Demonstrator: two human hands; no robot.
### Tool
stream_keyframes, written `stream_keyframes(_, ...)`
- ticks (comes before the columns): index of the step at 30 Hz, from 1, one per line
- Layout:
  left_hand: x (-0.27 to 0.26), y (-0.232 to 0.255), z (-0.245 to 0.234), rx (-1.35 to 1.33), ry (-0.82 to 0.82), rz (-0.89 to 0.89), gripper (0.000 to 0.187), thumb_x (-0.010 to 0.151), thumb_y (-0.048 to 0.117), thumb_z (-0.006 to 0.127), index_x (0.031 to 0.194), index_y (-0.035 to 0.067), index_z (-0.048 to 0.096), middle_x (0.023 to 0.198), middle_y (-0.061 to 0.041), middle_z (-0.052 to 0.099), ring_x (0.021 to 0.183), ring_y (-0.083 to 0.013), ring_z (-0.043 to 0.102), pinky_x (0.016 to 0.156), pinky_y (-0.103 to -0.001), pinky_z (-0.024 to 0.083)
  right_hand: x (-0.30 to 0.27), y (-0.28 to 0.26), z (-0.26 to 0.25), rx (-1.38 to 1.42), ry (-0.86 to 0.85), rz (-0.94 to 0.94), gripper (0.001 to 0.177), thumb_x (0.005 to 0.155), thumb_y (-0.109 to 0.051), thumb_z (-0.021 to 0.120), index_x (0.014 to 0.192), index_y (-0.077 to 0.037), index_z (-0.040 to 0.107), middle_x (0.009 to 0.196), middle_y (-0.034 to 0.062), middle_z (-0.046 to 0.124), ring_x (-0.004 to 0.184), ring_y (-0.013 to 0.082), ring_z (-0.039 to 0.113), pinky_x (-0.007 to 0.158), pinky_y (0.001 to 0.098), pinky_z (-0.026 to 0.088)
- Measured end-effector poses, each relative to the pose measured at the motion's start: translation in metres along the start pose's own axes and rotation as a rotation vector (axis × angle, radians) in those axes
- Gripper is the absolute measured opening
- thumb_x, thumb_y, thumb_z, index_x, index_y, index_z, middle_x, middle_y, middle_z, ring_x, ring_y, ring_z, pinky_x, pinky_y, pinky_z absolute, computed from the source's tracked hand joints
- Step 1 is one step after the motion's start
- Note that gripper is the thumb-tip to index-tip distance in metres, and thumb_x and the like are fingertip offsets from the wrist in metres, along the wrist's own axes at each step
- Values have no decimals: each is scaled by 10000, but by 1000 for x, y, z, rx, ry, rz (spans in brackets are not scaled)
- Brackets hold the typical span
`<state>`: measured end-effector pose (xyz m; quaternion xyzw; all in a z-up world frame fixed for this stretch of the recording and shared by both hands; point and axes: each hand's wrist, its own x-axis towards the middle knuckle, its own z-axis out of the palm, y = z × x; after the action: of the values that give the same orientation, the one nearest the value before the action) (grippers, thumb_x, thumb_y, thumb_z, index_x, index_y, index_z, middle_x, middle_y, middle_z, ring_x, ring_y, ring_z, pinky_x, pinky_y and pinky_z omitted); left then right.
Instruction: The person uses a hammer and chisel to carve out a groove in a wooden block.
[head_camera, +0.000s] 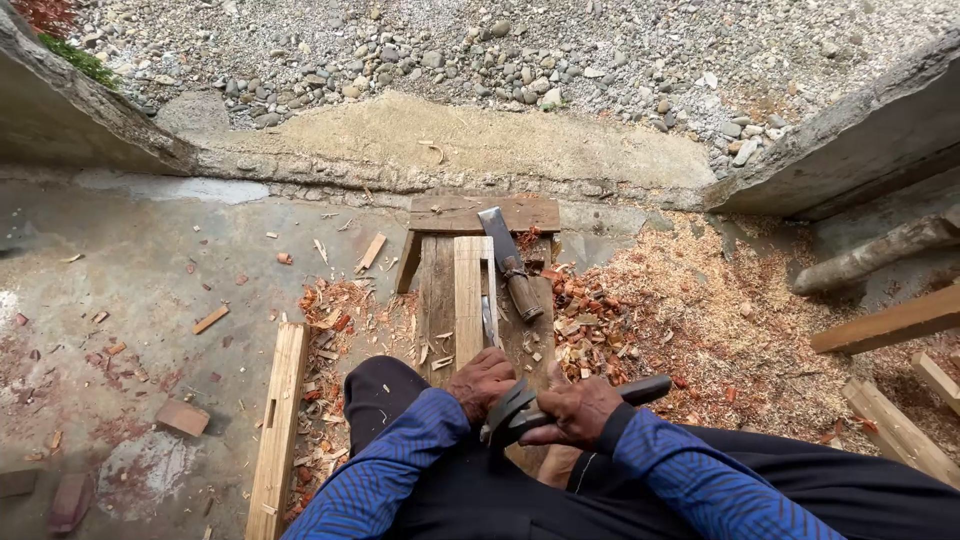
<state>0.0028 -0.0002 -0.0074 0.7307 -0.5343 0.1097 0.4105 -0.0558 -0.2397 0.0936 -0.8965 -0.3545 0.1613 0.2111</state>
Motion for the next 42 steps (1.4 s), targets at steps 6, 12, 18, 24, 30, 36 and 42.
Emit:
stream_keyframes(6, 16, 16, -19, 33, -2, -15, 224, 836, 251, 731, 851, 95, 571, 907, -94, 563, 983, -319, 570, 966, -431, 458, -6, -11, -10, -43, 93, -71, 534, 764, -688, 767, 905, -176, 717, 870, 252, 642, 529, 355, 665, 453, 467, 517)
stream_keyframes(12, 7, 5, -10, 31, -30, -25, 197, 823, 240, 718, 935, 106, 626, 957, -87, 579, 1048, -317, 572, 971, -426, 472, -2, -20, -18, 11, -30, 129, 514, 838, -674, 735, 1030, -198, 714, 685, 132, 671, 570, 342, 680, 507, 469, 522)
stream_keyframes(18, 14, -13, -12, 47, 31, -71, 168, 836, 226, 704, 894, 98, 613, 961, -96, 575, 1080, -335, 560, 957, -428, 479, 3, 7, 0, -5, 21, 133, 497, 865, -644, 724, 1022, -174, 692, 732, 105, 685, 643, 308, 702, 559, 448, 537)
stream_keyframes(24, 43, 11, -36, -2, -23, -164, 298, 914, 328, 743, 815, 94, 587, 888, -91, 570, 946, -314, 551, 841, -426, 475, -5, -28, -38, 115, 186, -123, 574, 832, -542, 807, 1140, -82, 654, 856, 122, 705, 645, 300, 700, 570, 416, 576)
stream_keyframes(30, 26, 9, -30, -34, -42, -84, 249, 878, 302, 739, 851, 99, 596, 916, -86, 576, 956, -310, 546, 844, -424, 468, 4, -28, -48, 147, 139, -74, 493, 802, -515, 839, 1120, -154, 729, 785, 76, 717, 639, 292, 716, 516, 420, 549)
stream_keyframes(36, 23, 20, -33, -134, -24, -94, 227, 811, 268, 745, 858, 106, 594, 943, -85, 575, 1003, -318, 559, 879, -428, 474, -13, -19, -24, 130, 125, -176, 455, 814, -522, 860, 1000, -152, 669, 760, 47, 678, 664, 263, 714, 524, 409, 535)
stream_keyframes(42, 10, 27, -47, 148, -71, -18, 227, 762, 255, 702, 942, 137, 630, 1110, -55, 647, 1234, -305, 569, 1105, -478, 444, -6, -24, -21, 134, 79, -194, 457, 822, -508, 855, 1065, -153, 702, 776, 47, 657, 650, 269, 694, 520, 412, 531)
